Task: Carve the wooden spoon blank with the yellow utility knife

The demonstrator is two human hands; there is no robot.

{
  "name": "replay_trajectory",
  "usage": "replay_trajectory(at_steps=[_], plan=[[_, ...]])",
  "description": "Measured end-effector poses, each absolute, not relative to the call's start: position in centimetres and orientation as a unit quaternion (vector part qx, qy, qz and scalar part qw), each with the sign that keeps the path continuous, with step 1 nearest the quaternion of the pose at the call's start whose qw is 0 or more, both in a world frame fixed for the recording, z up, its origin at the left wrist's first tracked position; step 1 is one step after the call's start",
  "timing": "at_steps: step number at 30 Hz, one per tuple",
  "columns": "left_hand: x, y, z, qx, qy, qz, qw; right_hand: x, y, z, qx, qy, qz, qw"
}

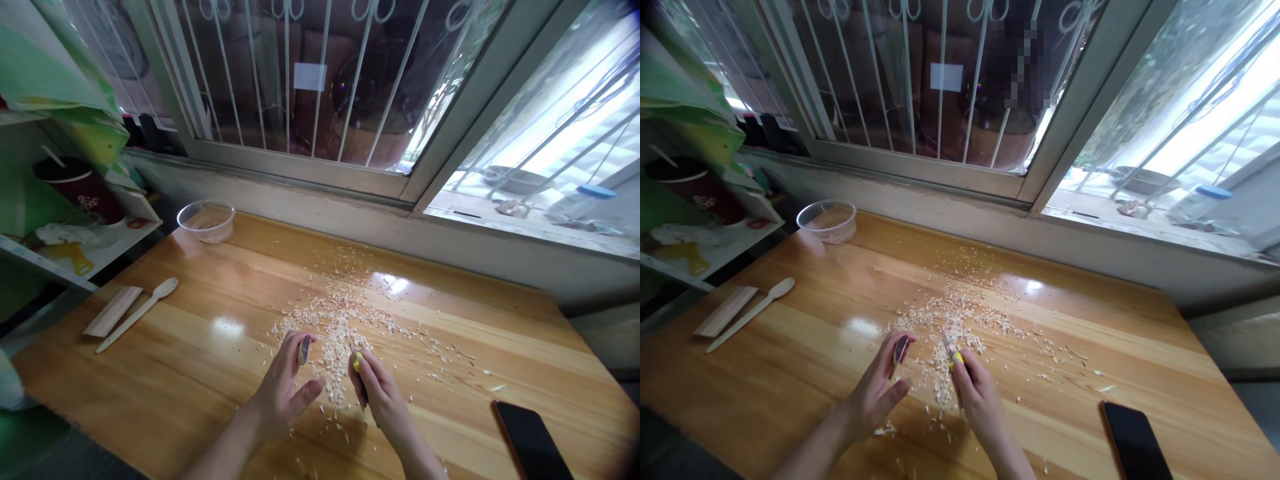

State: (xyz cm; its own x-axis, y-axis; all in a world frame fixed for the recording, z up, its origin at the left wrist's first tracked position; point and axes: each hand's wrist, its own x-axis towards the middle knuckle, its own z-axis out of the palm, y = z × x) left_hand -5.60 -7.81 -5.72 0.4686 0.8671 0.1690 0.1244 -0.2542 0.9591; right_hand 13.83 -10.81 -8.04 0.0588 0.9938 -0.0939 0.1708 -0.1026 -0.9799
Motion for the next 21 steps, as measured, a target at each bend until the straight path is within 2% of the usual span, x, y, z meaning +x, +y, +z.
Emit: replay_trajectory(at_steps=[2,7,9,14,21], plan=[[-5.2,-8.0,-5.7,0.68,0.345,0.385,0.52,13.8,-11.1,-7.0,-0.573,-0.558,0.423,0.426],[-4.5,-8.4,-5.4,0.665,0.345,0.397,0.53,12.8,-11.8,-4.5,-0.576,-0.705,0.166,0.38],[-4.4,-8.5,-5.4,0.663,0.349,0.396,0.531,12.2,-11.9,-3.9,-0.561,-0.732,0.107,0.372],[-4.3,-9.1,-6.4,0.644,0.35,0.41,0.543,11.1,-11.8,-3.3,-0.557,-0.754,0.041,0.347],[-4.3,-9.3,-6.8,0.646,0.347,0.426,0.53,10.3,-11.7,-3.0,-0.563,-0.744,0.057,0.354]])
